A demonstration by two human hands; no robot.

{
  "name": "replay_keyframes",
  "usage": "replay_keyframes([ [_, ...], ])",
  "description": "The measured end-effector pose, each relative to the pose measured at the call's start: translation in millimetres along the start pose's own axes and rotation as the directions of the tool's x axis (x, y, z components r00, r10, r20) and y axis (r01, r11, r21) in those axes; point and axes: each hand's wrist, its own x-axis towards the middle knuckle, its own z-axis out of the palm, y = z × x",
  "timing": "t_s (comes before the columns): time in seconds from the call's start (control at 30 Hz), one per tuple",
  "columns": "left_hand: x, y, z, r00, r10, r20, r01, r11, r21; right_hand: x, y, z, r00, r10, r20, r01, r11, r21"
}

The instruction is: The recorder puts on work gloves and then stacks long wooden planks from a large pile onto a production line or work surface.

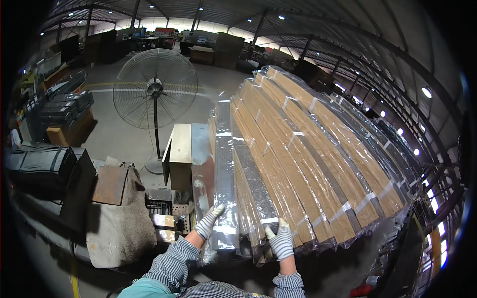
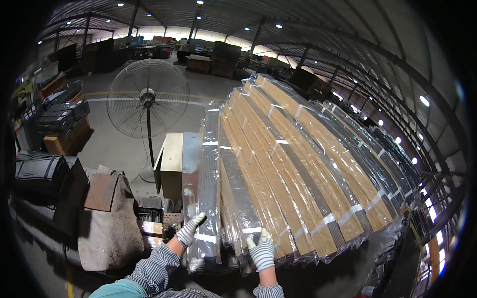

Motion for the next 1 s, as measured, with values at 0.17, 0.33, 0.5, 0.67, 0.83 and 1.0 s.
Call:
replay_keyframes([
  [0.17, -8.9, -22.1, -17.1, 0.940, -0.270, -0.209, 0.219, 0.947, -0.236, 0.8, 12.6, 50.4, 0.932, 0.197, 0.303, -0.336, 0.785, 0.520],
  [0.33, -39.9, -71.7, -31.3, 0.995, 0.001, 0.101, 0.070, 0.712, -0.699, -42.5, -18.3, 123.9, 0.883, 0.205, 0.422, -0.469, 0.363, 0.805],
  [0.5, -65.6, -151.7, -67.5, 0.969, -0.230, 0.089, 0.230, 0.710, -0.665, -64.0, -2.2, 155.9, 0.966, 0.144, 0.217, -0.210, 0.923, 0.322],
  [0.67, -106.4, -232.6, -87.0, 0.815, -0.578, -0.045, 0.504, 0.743, -0.441, -142.1, 41.8, 141.8, 0.856, 0.263, 0.445, -0.233, 0.965, -0.122],
  [0.83, -148.7, -280.2, -79.7, 0.711, -0.703, -0.004, 0.673, 0.683, -0.285, -231.7, 87.6, 92.2, 0.684, 0.406, 0.605, -0.233, 0.909, -0.347],
  [1.0, -139.3, -281.6, -75.0, 0.758, -0.652, -0.024, 0.649, 0.757, -0.072, -244.1, 110.1, 75.3, 0.763, 0.355, 0.540, -0.124, 0.901, -0.416],
])
